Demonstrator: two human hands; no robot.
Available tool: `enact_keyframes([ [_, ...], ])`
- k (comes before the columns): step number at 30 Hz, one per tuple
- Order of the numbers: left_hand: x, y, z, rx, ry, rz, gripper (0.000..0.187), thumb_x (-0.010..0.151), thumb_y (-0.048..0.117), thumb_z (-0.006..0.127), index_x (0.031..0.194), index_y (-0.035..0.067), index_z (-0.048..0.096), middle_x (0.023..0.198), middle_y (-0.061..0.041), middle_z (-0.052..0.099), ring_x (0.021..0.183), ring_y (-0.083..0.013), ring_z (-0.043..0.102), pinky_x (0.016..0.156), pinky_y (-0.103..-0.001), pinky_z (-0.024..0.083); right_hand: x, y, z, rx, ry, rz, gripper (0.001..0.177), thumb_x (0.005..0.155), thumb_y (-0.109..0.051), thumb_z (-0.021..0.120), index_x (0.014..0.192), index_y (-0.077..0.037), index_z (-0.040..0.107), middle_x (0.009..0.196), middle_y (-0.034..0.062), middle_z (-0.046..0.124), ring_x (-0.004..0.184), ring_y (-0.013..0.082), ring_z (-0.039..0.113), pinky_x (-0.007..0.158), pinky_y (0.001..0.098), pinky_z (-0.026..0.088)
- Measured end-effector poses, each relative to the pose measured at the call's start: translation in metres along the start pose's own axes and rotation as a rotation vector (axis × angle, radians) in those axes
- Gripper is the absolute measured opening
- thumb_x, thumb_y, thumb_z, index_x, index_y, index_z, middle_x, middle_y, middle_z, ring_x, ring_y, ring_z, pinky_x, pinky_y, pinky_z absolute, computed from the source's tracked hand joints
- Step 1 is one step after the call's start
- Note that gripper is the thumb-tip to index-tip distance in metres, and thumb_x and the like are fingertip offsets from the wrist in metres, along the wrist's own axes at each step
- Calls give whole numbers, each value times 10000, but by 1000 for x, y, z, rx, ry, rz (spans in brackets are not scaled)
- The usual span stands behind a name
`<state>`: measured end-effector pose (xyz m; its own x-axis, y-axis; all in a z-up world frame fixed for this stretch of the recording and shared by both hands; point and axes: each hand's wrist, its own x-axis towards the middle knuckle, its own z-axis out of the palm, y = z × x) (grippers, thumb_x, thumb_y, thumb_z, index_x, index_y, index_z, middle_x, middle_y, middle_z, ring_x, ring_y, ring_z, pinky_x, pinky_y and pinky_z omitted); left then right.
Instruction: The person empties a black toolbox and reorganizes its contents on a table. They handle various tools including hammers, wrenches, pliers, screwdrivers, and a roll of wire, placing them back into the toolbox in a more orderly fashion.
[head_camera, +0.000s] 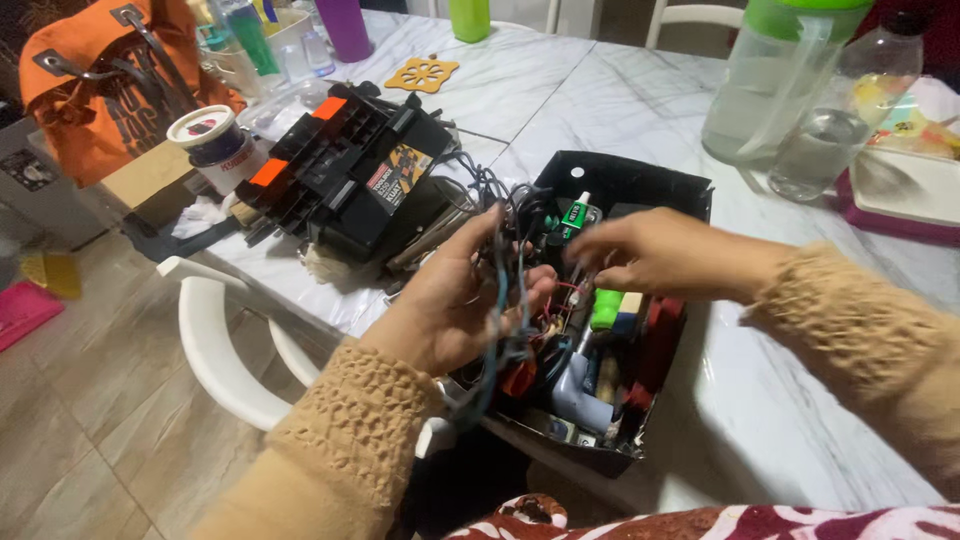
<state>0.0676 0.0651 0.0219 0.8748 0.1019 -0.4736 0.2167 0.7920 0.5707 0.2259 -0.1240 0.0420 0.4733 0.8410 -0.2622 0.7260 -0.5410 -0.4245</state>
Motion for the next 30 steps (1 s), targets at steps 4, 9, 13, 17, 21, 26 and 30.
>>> enact_keyframes([
  [4, 21, -25, 28, -107, 9, 272, 403, 987, 458, 666, 1063, 63, 650, 857, -86, 624, 701, -196, 618, 609, -297, 561, -31, -8, 6, 711, -30, -168, 818, 979, -355, 680, 1669, -227, 259, 1617, 84, 380, 1455, 254, 365, 1080, 389, 397],
  [9, 30, -42, 59, 243, 18, 242, 526, 1001, 540, 454, 1013, 52, 649, 899, -124, 664, 699, -215, 634, 540, -353, 513, -36, -27, 39, 1040, 79, -158, 925, 953, -387, 690, 1667, -276, 113, 1627, -21, 385, 1428, 241, 476, 962, 506, 574],
  [13, 31, -56, 80, 404, -140, 265, 577, 1035, 550, 387, 1106, 51, 669, 1033, -75, 703, 850, -143, 653, 737, -316, 546, -50, -16, 30, 1043, 317, -68, 644, 927, -370, 575, 1502, -183, 355, 1251, 75, 637, 1110, 176, 635, 788, 370, 597],
  [17, 35, -61, 86, 500, -259, 202, 547, 1024, 544, 364, 1199, 87, 608, 1088, -73, 696, 982, -181, 669, 877, -322, 528, -58, 3, 21, 1066, 333, 21, 477, 944, -310, 555, 1402, -193, 490, 1084, 58, 664, 856, 152, 663, 657, 310, 606],
  [21, 35, -56, 62, 1097, -243, 262, 540, 948, 470, 515, 1325, 85, 547, 1220, -115, 687, 1112, -241, 661, 975, -356, 515, -62, 24, -4, 1147, 404, 187, 306, 987, -256, 579, 1199, -35, 583, 961, 100, 716, 663, 168, 641, 583, 316, 564],
  [26, 53, -62, 50, 2092, -72, 543, 672, 969, 466, 518, 1497, 65, 404, 1535, -197, 396, 1411, -406, 311, 1108, -547, 260, -70, 30, -27, 859, 317, 350, 269, 997, -289, 568, 1139, -65, 614, 937, 75, 714, 584, 148, 603, 530, 313, 533],
  [30, 55, -59, 51, 2326, -35, 69, 630, 1029, 553, 370, 1482, 132, 493, 1556, -116, 440, 1469, -336, 333, 1167, -707, 136, -66, 22, -34, 688, 229, 450, 303, 1008, -319, 588, 1115, -39, 627, 956, 107, 753, 584, 179, 600, 529, 335, 551],
])
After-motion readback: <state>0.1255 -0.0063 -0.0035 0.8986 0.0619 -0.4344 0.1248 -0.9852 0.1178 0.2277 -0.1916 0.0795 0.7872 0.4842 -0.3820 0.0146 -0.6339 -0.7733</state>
